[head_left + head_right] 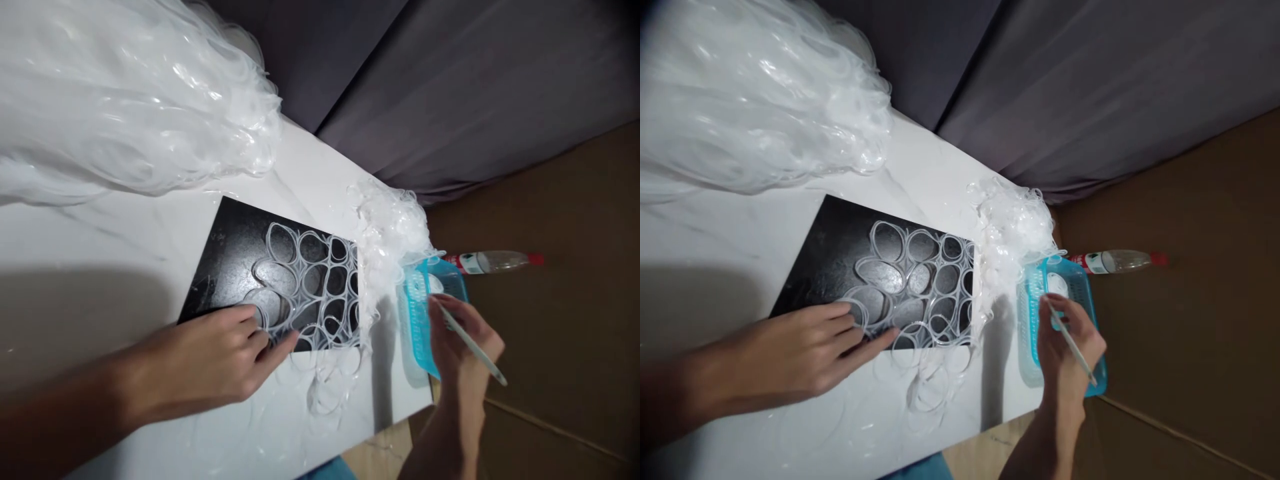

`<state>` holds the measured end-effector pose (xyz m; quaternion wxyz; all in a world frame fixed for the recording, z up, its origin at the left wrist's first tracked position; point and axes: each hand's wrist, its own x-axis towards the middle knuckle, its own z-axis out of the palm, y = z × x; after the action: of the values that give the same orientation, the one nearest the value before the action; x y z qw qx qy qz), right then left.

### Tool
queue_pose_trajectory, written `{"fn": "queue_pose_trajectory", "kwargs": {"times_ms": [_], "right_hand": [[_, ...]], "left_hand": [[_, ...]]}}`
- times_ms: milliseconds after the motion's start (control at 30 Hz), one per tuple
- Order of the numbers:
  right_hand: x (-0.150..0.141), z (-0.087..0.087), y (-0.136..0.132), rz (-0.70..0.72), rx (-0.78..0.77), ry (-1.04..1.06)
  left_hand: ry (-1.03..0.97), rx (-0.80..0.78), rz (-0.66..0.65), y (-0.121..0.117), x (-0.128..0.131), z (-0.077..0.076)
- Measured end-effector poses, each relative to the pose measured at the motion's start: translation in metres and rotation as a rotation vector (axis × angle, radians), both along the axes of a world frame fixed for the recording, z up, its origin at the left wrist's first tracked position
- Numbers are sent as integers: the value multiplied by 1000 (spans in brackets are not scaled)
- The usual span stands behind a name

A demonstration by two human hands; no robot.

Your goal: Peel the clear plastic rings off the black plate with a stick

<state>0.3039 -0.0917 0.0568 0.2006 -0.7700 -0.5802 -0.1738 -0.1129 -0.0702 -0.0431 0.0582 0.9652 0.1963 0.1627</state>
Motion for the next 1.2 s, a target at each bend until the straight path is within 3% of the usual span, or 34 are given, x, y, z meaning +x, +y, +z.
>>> {"fn": "queue_pose_trajectory", "kwargs": {"times_ms": [100, 200, 300, 400, 600, 867, 967, 1200], "right_hand": [[-19, -10, -14, 129, -120, 233], [-46, -21, -30, 250, -194, 564], [-69, -30, -42, 384, -285, 809], [-86, -36, -49, 490, -346, 899], [-100, -44, -53, 504, -391, 933], [-82, -45, -75, 426, -323, 802], [-72, -43, -88, 377, -373, 731], [-53, -41, -114, 327, -423, 672]], "left_hand": [[-22, 127, -120, -1, 4, 17], [-86, 132, -164, -8, 12, 28], [-79, 115, -196, -21, 18, 26], [-21, 121, -213, -31, 20, 17], [7, 170, -203, -32, 19, 10], [10, 209, -104, -36, 22, 7], [34, 242, -23, -52, 17, 12], [-48, 42, 216, -126, -11, 19]]}}
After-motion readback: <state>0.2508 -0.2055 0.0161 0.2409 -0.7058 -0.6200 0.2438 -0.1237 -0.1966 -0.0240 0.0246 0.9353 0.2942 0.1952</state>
